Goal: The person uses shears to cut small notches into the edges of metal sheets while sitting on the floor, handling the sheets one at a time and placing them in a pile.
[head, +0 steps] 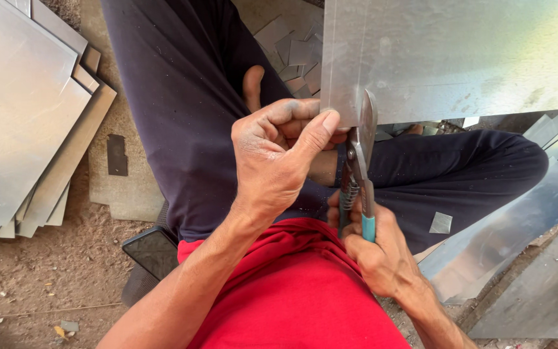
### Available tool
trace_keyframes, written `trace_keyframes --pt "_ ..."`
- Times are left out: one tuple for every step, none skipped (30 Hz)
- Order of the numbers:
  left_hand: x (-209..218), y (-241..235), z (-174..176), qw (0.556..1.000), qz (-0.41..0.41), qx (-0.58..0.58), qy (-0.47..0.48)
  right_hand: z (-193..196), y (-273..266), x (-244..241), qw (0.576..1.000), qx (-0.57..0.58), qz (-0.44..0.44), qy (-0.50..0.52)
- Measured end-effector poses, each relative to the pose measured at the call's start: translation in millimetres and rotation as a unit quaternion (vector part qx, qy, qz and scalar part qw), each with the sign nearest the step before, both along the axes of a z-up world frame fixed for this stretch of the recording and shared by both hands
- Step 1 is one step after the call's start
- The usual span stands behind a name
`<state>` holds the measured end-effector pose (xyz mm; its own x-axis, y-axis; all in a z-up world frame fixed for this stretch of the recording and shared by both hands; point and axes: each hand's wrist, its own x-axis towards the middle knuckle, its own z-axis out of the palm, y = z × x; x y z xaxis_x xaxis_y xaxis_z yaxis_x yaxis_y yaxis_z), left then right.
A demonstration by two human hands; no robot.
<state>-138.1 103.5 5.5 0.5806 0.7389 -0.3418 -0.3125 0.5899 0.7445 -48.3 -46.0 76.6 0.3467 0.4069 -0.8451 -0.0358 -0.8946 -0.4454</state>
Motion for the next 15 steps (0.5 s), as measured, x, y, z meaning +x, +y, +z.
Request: trace_keyframes --pt "0 0 0 1.000 0.005 -0.004 -0.007 -1 -1 0 0.999 -0.002 0.017 -0.029" --pt "0 1 0 1.000 0.007 -0.004 -0.010 -3 -2 0 0.998 -0.004 0.033 -0.059" --pt "0 1 0 1.000 0.008 -0.004 -0.013 -6 -3 1 0.997 0.018 0.041 -0.066" --pt "1 2 1 1.000 0.009 -0.004 -0.018 -10 -4 2 0.995 0.039 0.049 -0.075" --pt "2 4 0 1.000 0.005 0.027 0.012 -12 -6 3 0.993 0.061 0.057 -0.083" --pt "2 7 -1 0.997 0.003 0.058 0.042 -13 -8 4 0.993 0.060 0.061 -0.087" --pt "4 10 -2 0.993 0.000 0.090 0.073 -15 -10 5 0.992 0.058 0.064 -0.091" --pt "12 15 -5 0.987 0.015 0.127 0.097 -16 -12 5 0.991 0.058 0.068 -0.096" --pt "25 22 -10 0.979 0.030 0.164 0.120 -17 -13 7 0.991 0.057 0.072 -0.101" --pt "39 29 -13 0.974 0.041 0.185 0.127 -19 -13 7 0.990 0.059 0.077 -0.104" --pt "52 38 -16 0.968 0.053 0.205 0.135 -19 -15 8 0.989 0.062 0.081 -0.108" --pt "65 46 -17 0.968 0.059 0.209 0.125 -17 -17 9 0.988 0.063 0.089 -0.107" --pt "75 48 -15 0.968 0.066 0.214 0.115 -13 -22 14 0.987 0.065 0.098 -0.107" --pt "75 41 -11 0.956 0.091 0.224 0.165 -10 -29 19 0.987 0.069 0.101 -0.106" --pt "72 24 -5 0.941 0.117 0.235 0.213 -7 -39 30 0.994 0.061 0.072 -0.046"
